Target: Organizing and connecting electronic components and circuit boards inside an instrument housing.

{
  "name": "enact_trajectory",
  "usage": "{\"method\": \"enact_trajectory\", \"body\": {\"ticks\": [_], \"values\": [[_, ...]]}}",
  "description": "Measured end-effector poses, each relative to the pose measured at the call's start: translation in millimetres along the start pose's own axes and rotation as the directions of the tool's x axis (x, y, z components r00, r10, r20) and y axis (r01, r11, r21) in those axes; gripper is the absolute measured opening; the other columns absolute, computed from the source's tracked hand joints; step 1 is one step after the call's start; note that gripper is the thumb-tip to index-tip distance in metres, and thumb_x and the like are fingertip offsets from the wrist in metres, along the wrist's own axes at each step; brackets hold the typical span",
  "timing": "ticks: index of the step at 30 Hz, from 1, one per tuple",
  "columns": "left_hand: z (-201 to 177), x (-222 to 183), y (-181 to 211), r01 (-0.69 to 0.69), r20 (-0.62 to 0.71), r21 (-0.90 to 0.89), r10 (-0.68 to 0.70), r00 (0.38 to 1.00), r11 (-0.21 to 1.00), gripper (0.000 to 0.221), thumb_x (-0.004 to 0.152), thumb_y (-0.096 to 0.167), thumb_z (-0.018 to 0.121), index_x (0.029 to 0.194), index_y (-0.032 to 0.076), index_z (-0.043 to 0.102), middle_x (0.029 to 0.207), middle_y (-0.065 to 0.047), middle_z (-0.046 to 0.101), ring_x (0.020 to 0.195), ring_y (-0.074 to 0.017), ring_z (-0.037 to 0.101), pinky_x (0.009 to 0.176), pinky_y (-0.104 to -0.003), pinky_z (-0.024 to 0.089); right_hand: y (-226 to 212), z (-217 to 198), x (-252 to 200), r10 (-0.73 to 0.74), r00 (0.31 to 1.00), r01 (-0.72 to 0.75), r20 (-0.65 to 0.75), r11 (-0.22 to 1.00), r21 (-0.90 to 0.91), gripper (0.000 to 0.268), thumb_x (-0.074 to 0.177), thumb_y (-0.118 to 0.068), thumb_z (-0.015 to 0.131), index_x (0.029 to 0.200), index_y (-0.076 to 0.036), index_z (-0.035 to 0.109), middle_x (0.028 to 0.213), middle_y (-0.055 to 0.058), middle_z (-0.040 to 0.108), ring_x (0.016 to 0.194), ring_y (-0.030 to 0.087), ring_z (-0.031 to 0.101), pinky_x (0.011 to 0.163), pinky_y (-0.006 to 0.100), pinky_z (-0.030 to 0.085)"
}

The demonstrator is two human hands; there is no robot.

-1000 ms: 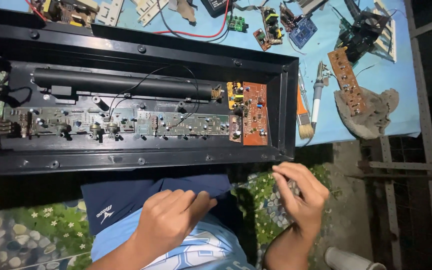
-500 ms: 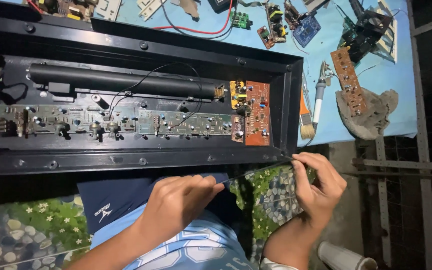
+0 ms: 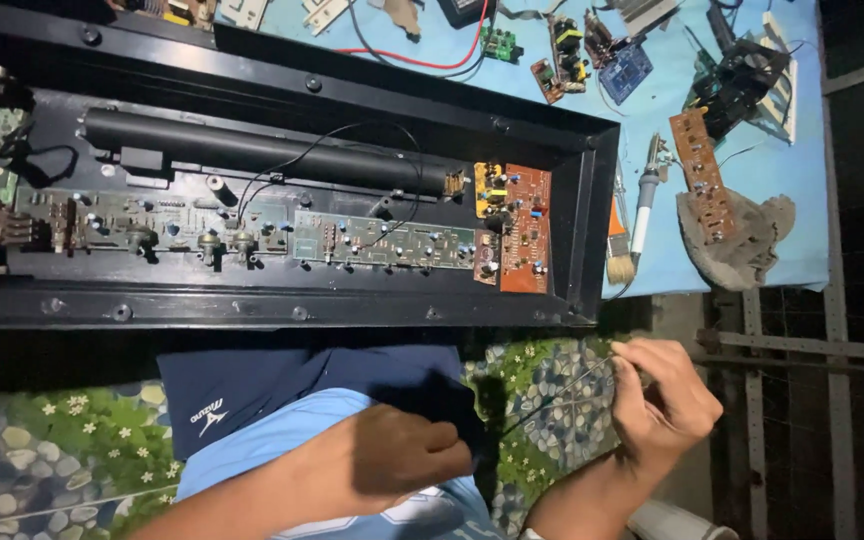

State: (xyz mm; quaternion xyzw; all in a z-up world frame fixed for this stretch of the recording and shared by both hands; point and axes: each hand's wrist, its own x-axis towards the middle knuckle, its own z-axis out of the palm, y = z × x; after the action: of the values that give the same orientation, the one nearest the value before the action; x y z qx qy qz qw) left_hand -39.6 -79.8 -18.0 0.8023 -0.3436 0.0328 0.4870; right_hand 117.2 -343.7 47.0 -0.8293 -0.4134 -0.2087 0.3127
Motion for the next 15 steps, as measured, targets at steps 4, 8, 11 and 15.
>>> {"method": "enact_trajectory", "body": {"ticks": [4, 8, 11, 15], "values": [[-14.0, -5.7, 10.3, 0.047, -0.068, -0.13, -0.056, 0.996, 0.99, 0.012, 0.108, 0.011, 0.043, 0.099, 0.008, 0.05, 0.079, -0.01, 0.049, 0.049, -0.029, 0.045, 0.04, -0.042, 0.03, 4.0, -1.3, -7.3, 0.021, 1.0, -0.021, 0.012, 1.0, 0.014, 0.008, 0.095, 0.003, 0.068, 0.095, 0.011, 0.07, 0.087, 0.021, 0.07, 0.075, 0.03, 0.067, 0.07, 0.038, 0.056], [-21.8, -8.9, 12.1, 0.095, -0.141, -0.209, -0.127, 0.982, 0.973, 0.03, 0.109, 0.033, 0.05, 0.103, 0.005, 0.059, 0.079, -0.01, 0.053, 0.049, -0.0271, 0.052, 0.041, -0.04, 0.032, 3.1, 0.9, -8.5, 0.036, 0.999, -0.036, 0.009, 0.999, 0.03, 0.007, 0.095, 0.004, 0.068, 0.096, 0.011, 0.07, 0.087, 0.022, 0.07, 0.075, 0.03, 0.067, 0.07, 0.038, 0.055], [-27.9, -14.8, 13.7, 0.224, -0.149, -0.082, -0.234, 0.961, 0.971, 0.046, 0.106, 0.052, 0.048, 0.099, 0.007, 0.057, 0.077, -0.008, 0.049, 0.055, -0.032, 0.05, 0.046, -0.042, 0.033, 45.4, -9.8, -44.4, -0.002, 1.0, 0.002, 0.026, 1.0, 0.01, 0.009, 0.094, 0.008, 0.067, 0.101, 0.005, 0.071, 0.092, 0.019, 0.075, 0.077, 0.024, 0.075, 0.071, 0.029, 0.063], [-10.8, -62.5, -6.4, 0.246, -0.3, -0.019, -0.241, 0.923, 0.969, 0.029, 0.105, 0.017, 0.042, 0.113, 0.012, 0.07, 0.104, 0.0, 0.069, 0.08, -0.015, 0.074, 0.062, -0.032, 0.055, 36.6, -28.0, -32.1, 0.124, 0.969, -0.198, -0.212, 0.907, -0.372, 0.012, 0.103, 0.018, 0.066, 0.111, 0.016, 0.076, 0.105, 0.026, 0.074, 0.094, 0.036, 0.07, 0.086, 0.044, 0.055]]}}
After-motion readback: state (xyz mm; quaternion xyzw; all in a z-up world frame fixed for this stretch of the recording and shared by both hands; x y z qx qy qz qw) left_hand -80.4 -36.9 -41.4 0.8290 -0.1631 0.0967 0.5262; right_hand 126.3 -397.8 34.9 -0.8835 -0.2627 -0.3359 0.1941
